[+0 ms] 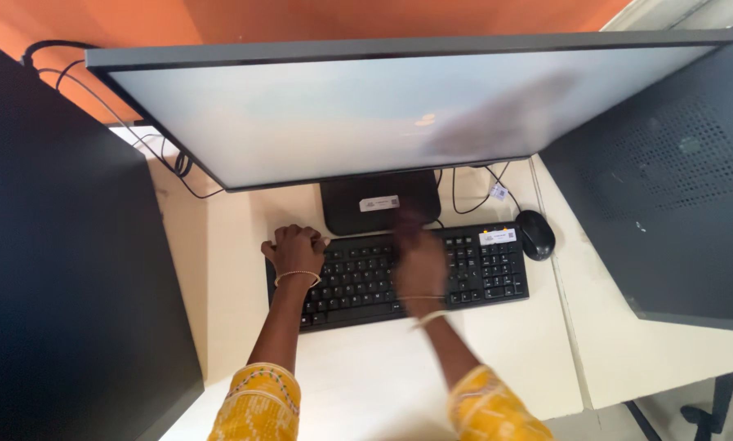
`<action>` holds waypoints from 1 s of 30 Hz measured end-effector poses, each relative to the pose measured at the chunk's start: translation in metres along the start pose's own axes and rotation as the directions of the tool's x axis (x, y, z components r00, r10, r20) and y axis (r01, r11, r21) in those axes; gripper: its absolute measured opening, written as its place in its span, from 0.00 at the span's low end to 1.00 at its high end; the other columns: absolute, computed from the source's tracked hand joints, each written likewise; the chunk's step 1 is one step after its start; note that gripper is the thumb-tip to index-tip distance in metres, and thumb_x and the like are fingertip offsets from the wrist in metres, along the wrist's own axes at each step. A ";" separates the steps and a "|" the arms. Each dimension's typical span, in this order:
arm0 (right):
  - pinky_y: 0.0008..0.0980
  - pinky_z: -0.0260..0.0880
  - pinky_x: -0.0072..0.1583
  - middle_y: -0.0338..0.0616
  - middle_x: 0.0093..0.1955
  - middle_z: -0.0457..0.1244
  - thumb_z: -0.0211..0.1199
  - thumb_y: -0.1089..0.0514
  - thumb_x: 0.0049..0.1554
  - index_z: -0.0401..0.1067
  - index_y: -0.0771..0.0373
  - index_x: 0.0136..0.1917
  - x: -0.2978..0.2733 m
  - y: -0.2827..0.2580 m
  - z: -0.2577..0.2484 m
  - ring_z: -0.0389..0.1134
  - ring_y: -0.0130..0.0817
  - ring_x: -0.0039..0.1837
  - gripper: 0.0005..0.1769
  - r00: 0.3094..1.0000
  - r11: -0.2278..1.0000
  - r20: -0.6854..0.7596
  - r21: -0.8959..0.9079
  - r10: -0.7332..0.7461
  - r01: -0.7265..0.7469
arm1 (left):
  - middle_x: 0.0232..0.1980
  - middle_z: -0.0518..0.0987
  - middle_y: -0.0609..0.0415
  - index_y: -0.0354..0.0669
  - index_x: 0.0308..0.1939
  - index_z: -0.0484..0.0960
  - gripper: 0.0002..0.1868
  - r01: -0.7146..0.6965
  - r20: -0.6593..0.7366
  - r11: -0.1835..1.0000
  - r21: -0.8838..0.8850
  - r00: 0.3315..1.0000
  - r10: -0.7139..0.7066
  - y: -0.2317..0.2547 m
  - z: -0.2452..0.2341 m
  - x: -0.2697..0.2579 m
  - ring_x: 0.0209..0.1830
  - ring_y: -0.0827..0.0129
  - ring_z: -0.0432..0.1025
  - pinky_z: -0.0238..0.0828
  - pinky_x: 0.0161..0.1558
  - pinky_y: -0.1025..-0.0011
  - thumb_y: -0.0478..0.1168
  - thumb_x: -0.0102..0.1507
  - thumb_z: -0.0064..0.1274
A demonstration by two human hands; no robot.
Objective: The person wipes the front screen, frame, and back of a computer monitor with a cloth.
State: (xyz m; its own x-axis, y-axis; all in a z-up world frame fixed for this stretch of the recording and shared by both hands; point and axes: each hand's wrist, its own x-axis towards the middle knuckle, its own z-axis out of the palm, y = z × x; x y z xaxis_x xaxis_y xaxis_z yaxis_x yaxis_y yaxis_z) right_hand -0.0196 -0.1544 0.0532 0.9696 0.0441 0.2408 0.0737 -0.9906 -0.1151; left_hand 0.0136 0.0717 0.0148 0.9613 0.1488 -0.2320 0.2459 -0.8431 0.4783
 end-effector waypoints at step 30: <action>0.47 0.64 0.68 0.57 0.64 0.63 0.58 0.75 0.44 0.72 0.58 0.69 -0.034 0.082 -0.021 0.62 0.57 0.65 0.39 0.994 0.982 0.106 0.189 -0.022 0.002 | 0.51 0.79 0.41 0.36 0.45 0.85 0.12 -0.245 -0.411 0.967 -0.076 0.891 0.193 0.012 0.001 -0.037 0.59 0.48 0.69 0.67 0.61 0.53 0.33 0.57 0.59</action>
State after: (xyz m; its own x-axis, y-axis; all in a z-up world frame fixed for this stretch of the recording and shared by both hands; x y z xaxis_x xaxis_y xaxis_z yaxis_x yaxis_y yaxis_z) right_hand -0.0517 -0.2401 0.0556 0.9870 0.0797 0.1399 0.1183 -0.9483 -0.2944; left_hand -0.0195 0.0555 0.0287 0.9550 0.1820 0.2341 0.0117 -0.8119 0.5837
